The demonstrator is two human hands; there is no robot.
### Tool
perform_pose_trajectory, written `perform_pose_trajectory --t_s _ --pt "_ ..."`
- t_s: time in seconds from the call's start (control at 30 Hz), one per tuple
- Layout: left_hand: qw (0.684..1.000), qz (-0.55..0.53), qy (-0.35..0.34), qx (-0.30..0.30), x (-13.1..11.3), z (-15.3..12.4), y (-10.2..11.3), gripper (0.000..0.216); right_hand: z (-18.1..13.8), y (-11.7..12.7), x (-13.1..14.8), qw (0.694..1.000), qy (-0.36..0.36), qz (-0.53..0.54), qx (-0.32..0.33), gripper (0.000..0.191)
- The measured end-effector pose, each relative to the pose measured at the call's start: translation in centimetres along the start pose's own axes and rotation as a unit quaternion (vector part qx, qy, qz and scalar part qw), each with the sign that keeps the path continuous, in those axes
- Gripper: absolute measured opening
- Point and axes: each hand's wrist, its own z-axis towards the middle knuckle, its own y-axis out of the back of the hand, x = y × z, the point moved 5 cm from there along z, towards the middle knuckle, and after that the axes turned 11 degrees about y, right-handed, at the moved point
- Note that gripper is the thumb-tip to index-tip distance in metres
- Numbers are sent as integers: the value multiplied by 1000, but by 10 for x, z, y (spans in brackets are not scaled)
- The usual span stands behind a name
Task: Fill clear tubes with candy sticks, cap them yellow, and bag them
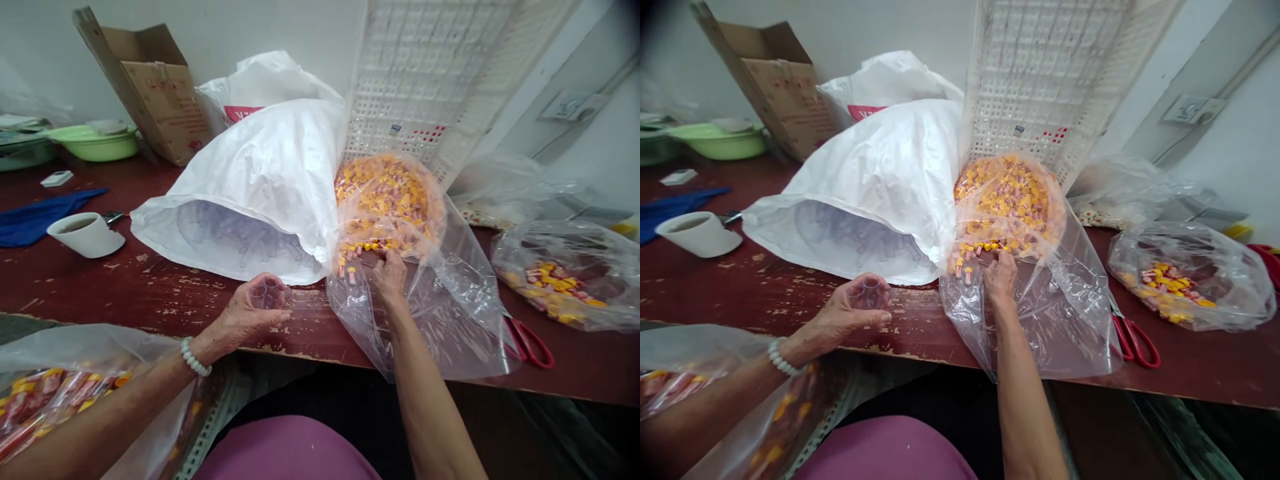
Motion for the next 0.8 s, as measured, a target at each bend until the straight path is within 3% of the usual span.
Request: perform_pose_trajectory --t_s 0.1,0.2,0.3,0.43,0.6,0.7,0.8 --pt "1000 -6 23 9 5 -2 -1 43 -7 -6 -5 998 3 -5 55 24" --pt "999 -17 43 5 10 -2 -1 44 -21 -17 9 993 29 13 111 26" --pt "998 -21 52 10 11 -2 -5 44 -28 -26 25 992 30 20 120 33" --pt "998 -14 59 22 8 0 -13 42 -21 -24 25 994 18 37 105 24" --pt "999 22 17 29 3 0 -20 36 -25 13 13 997 -48 58 -1 29" --pt "998 45 17 42 3 -4 -31 36 -50 33 46 987 -38 146 -53 32" --pt "995 68 34 57 4 -9 -44 36 -77 41 101 943 37 328 -51 22"
